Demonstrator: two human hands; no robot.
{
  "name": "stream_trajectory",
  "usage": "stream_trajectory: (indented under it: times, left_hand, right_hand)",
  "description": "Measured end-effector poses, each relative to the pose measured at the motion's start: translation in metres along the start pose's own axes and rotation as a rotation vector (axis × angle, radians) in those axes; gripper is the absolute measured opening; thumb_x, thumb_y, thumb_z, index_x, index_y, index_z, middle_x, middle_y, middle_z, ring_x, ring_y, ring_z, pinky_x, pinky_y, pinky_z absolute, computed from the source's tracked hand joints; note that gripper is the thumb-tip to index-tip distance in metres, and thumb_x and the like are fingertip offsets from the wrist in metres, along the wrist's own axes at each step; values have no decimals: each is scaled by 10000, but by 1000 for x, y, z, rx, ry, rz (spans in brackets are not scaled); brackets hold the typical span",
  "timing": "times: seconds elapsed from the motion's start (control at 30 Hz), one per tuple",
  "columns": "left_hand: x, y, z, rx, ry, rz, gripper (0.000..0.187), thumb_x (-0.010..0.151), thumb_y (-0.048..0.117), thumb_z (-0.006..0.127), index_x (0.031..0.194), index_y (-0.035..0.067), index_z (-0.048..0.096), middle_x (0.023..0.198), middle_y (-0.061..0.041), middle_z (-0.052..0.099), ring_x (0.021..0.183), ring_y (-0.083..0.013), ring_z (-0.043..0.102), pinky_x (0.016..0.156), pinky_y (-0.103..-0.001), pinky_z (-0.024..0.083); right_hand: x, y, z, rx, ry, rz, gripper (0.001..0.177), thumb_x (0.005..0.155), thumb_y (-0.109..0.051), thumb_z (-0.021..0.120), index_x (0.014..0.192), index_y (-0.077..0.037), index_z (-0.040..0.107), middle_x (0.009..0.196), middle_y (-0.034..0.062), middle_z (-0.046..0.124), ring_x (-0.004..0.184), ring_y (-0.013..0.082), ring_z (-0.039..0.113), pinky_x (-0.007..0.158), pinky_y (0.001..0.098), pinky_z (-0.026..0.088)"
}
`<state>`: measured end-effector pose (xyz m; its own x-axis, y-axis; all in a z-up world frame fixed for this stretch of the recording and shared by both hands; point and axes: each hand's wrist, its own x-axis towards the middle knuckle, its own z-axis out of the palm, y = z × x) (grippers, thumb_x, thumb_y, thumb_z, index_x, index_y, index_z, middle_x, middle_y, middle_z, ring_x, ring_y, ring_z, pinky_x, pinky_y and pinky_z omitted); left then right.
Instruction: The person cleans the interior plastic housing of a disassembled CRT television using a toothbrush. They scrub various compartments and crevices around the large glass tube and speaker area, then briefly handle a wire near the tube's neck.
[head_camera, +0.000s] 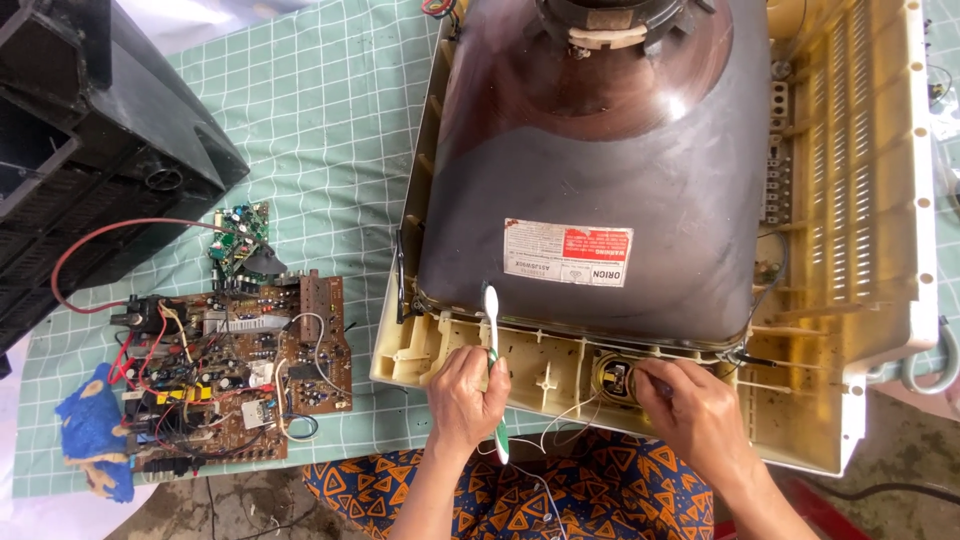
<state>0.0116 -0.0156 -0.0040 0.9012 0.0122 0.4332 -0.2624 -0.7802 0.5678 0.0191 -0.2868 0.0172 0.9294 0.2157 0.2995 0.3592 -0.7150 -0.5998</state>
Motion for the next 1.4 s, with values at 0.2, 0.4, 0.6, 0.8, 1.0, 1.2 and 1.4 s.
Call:
stream_trajectory:
  times: [0.2, 0.4, 0.6, 0.8, 1.0, 1.2, 1.4]
  left_hand:
    - [3, 2, -2, 1, 1, 2, 202, 885, 154, 563, 695, 87, 543, 596, -36, 566, 472, -168, 483, 425, -287, 382]
    - [3, 2, -1, 8, -9, 1, 229, 897, 174, 543, 678, 109, 526, 583, -20, 550, 452, -151, 454, 412, -274, 352]
    - [5, 2, 0, 15, -15, 4, 234, 909, 174, 536, 685, 106, 526, 589, -21, 557, 451, -148, 453, 414, -273, 353]
    - [4, 0, 3, 8, -27, 1, 259, 924, 171, 526, 674, 101, 526, 588, -28, 563, 461, -148, 465, 416, -271, 361]
    - [6, 3, 2, 17, -14, 1, 236, 907, 173, 534, 681, 106, 521, 594, -26, 559, 470, -155, 470, 439, -277, 371]
    - [-25, -21, 17, -440, 114, -10, 139, 977, 95, 488, 955, 60, 620, 673, 41, 489, 506, -80, 370, 424, -233, 322]
    - [-8, 51, -5, -739, 186, -28, 169, 1028, 171, 533, 1099, 51, 628, 1063, -117, 705, 626, -120, 609, 496, -235, 515]
  right_hand:
    - [-17, 31, 0, -39, 76, 89, 128, 829, -8, 744, 946, 42, 731, 805, 158, 756, 534, 174, 676, 421, 250, 546]
    - [-3, 19, -6, 60, -63, 127, 176, 789, -97, 774, 952, -30, 763, 788, 77, 772, 467, 124, 644, 388, 239, 505]
    - [-13, 24, -6, 40, 138, 64, 93, 815, 10, 733, 908, 15, 729, 682, 88, 705, 445, 105, 522, 378, 233, 385]
    - [-12, 31, 0, -42, 119, -74, 109, 777, 22, 758, 883, 7, 738, 683, 91, 725, 476, 127, 588, 397, 234, 451]
    - [-32, 45, 5, 193, 401, -63, 214, 798, 80, 592, 665, -85, 617, 522, -5, 570, 414, 91, 368, 418, 249, 299]
    - [-44, 52, 6, 402, 540, -56, 260, 833, 48, 398, 719, -59, 606, 714, 62, 679, 503, 111, 534, 495, 204, 424]
    - [-49, 23, 2, 620, 317, -123, 293, 899, 68, 446, 1059, -74, 646, 950, 65, 759, 767, 99, 709, 701, 179, 614]
